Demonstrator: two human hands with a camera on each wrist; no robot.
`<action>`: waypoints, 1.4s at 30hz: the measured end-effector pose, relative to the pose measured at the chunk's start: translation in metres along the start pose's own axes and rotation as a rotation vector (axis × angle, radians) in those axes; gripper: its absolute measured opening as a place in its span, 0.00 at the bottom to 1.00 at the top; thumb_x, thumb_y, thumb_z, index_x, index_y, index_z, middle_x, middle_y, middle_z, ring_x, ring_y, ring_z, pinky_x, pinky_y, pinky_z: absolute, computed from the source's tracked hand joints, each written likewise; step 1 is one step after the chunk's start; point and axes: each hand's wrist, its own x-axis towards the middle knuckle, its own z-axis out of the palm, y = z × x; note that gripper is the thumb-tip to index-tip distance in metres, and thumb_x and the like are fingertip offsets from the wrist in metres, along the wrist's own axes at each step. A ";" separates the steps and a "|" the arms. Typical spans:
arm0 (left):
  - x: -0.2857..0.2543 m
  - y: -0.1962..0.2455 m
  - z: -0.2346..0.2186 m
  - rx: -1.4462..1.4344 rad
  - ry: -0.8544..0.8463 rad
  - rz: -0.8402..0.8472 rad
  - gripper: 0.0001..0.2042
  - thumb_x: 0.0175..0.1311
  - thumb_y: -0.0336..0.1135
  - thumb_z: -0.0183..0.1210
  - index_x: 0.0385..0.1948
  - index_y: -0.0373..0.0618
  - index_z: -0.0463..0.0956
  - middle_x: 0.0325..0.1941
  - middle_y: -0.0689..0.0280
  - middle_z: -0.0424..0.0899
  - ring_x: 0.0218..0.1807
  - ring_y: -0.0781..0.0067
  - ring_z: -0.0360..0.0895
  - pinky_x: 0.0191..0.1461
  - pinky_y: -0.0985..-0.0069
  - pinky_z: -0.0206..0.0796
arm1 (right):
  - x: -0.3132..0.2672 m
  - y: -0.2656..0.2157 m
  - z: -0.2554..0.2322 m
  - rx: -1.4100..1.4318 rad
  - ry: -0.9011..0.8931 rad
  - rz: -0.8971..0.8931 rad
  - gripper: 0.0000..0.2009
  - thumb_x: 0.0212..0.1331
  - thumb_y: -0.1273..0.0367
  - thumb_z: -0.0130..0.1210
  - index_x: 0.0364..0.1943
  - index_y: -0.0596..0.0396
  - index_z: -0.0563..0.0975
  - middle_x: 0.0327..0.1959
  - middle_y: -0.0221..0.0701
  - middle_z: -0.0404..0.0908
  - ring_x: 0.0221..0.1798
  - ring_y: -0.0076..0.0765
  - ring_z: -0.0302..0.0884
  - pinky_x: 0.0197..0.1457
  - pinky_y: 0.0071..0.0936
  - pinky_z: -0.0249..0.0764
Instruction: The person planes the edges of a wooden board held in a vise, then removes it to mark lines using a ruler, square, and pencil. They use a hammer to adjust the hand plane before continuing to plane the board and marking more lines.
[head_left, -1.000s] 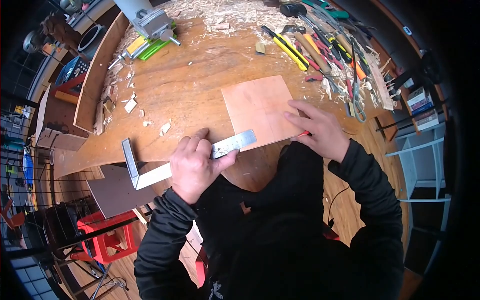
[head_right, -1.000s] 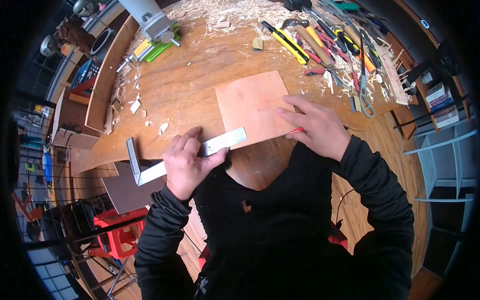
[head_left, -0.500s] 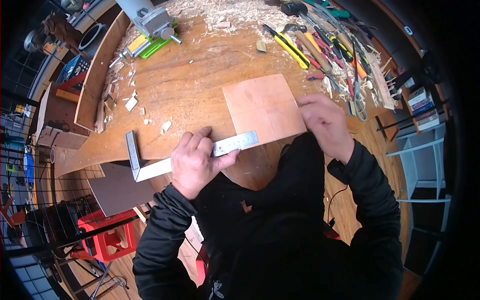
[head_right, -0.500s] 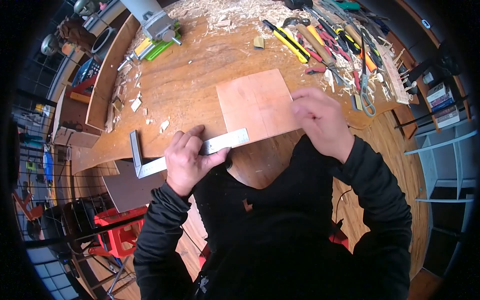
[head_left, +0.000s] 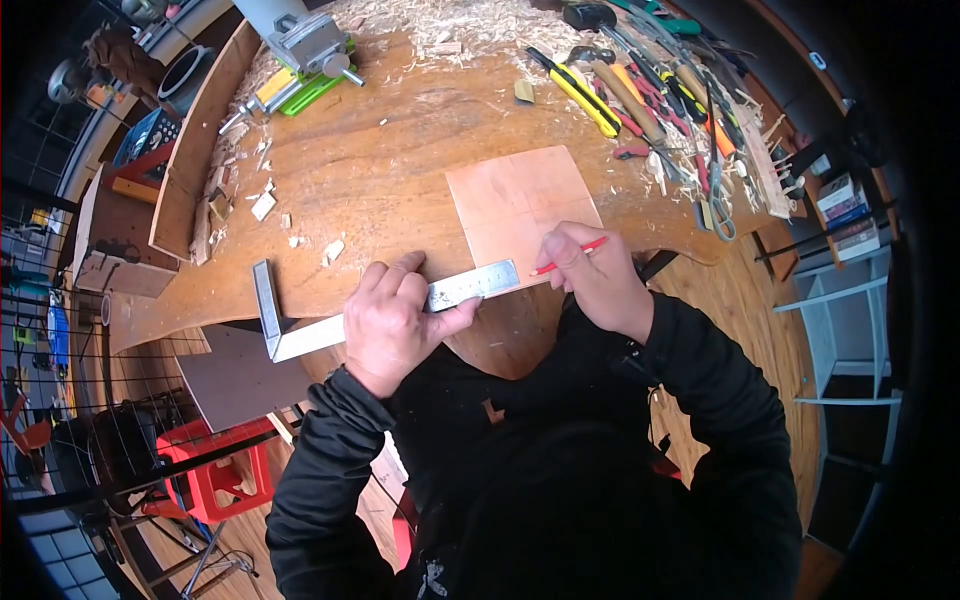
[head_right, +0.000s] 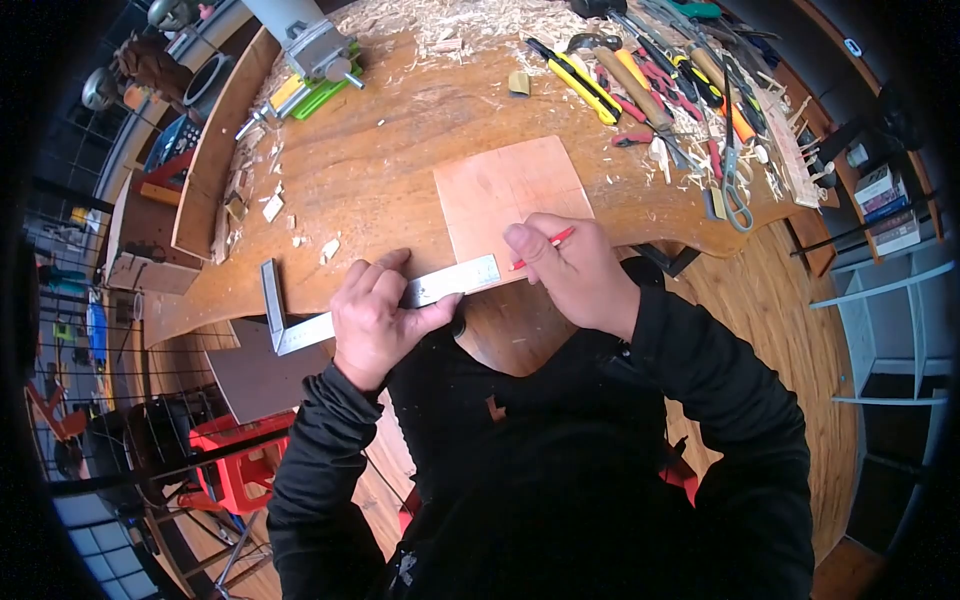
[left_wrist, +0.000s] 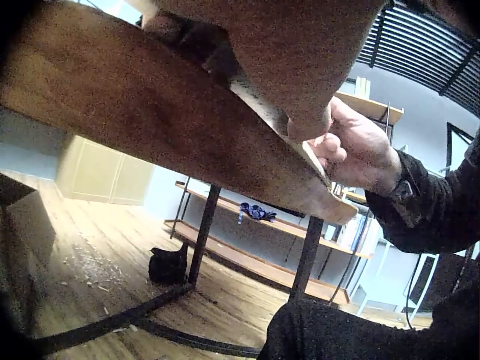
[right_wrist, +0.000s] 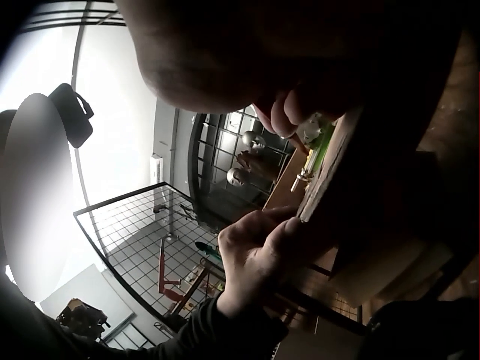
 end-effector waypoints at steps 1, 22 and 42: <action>0.000 0.000 0.000 0.005 0.002 0.004 0.25 0.45 0.48 0.82 0.20 0.38 0.75 0.41 0.52 0.90 0.30 0.54 0.81 0.34 0.65 0.76 | 0.000 0.000 0.001 -0.013 0.017 -0.001 0.26 0.82 0.50 0.49 0.33 0.58 0.80 0.24 0.26 0.76 0.30 0.20 0.73 0.37 0.23 0.69; 0.001 -0.003 0.001 -0.005 0.003 0.034 0.25 0.45 0.48 0.82 0.20 0.37 0.75 0.40 0.52 0.90 0.30 0.55 0.81 0.33 0.66 0.76 | -0.002 0.005 0.012 -0.167 0.057 -0.143 0.21 0.79 0.58 0.56 0.29 0.58 0.81 0.23 0.36 0.78 0.26 0.34 0.76 0.35 0.32 0.73; 0.001 -0.001 0.000 0.005 -0.004 0.026 0.24 0.43 0.46 0.82 0.20 0.37 0.76 0.41 0.52 0.90 0.31 0.55 0.82 0.34 0.66 0.77 | 0.000 0.009 0.015 -0.202 0.079 -0.195 0.18 0.76 0.61 0.59 0.29 0.59 0.80 0.24 0.43 0.78 0.27 0.44 0.77 0.35 0.37 0.72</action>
